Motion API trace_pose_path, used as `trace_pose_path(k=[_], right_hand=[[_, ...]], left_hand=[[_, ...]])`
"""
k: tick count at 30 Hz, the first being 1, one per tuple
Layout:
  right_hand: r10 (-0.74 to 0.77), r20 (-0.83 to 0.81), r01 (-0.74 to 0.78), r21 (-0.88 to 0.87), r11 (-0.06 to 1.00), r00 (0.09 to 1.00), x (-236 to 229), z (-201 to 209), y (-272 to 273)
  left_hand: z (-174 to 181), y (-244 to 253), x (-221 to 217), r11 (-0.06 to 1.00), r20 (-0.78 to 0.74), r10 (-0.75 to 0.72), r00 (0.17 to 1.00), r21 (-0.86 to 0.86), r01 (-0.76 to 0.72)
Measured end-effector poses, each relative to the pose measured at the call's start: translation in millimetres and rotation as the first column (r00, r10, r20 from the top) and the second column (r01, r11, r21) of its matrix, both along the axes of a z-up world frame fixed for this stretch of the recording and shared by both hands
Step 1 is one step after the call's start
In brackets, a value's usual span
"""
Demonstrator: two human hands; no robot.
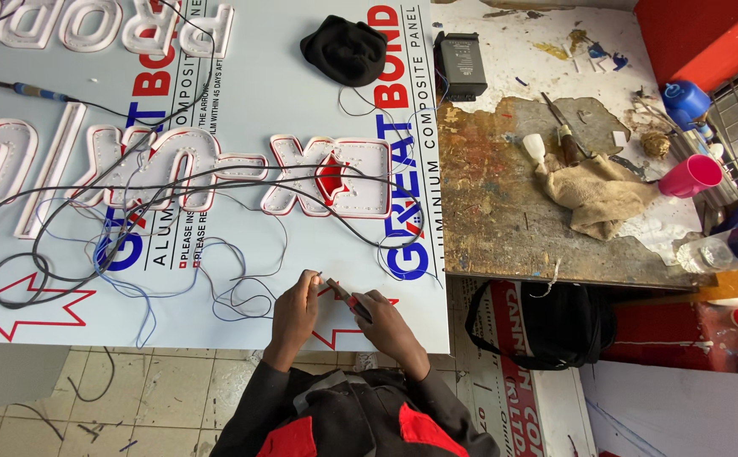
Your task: The person works on a large white panel with red and blue lettering, using pliers to strip and cut black wires. They repeatedly strip the insulation from wire ends and cut small sections of wire, placing the cut pieces on the panel.
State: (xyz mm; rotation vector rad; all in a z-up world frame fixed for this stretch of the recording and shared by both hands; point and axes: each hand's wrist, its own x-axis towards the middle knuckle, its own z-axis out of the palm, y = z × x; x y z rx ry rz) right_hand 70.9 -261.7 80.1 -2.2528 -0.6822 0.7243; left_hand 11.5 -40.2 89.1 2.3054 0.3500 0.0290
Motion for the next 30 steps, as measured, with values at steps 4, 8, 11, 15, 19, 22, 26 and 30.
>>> trace_pose_path(k=[4, 8, 11, 15, 19, 22, 26, 30], right_hand=[[-0.228, 0.03, 0.224, 0.108, 0.969, 0.973, 6, 17, -6], [-0.494, 0.187, 0.452, 0.227, 0.863, 0.849, 40, -32, -31], [-0.47, 0.403, 0.457, 0.134, 0.879, 0.785, 61, -9, -35], [-0.328, 0.3, 0.346, -0.007, 0.938, 0.896, 87, -77, -20], [-0.351, 0.331, 0.361, 0.033, 0.932, 0.876, 80, -81, -1], [-0.311, 0.378, 0.313, 0.057, 0.948, 0.872, 85, -105, -2], [-0.301, 0.399, 0.28, 0.111, 0.954, 0.866, 83, -82, -5], [-0.352, 0.358, 0.311, 0.168, 0.935, 0.865, 75, -27, -11]], left_hand=[[-5, -5, 3, 1.0, 0.011, -0.025, 1.0, -0.006, 0.025], [-15, -11, 3, 0.999, 0.016, -0.03, 0.999, -0.018, 0.03], [-11, -12, 2, 0.993, -0.046, -0.08, 0.996, -0.086, 0.076], [-16, -19, 5, 0.992, -0.043, -0.111, 0.993, -0.058, 0.108], [-16, -17, 8, 0.991, -0.053, -0.132, 0.99, -0.031, 0.131], [-20, -16, 2, 0.992, -0.057, -0.12, 0.991, -0.046, 0.117], [-21, -15, -1, 0.994, -0.034, -0.093, 0.995, -0.066, 0.091], [-41, -12, -2, 0.998, 0.002, -0.041, 0.999, -0.049, 0.041]])
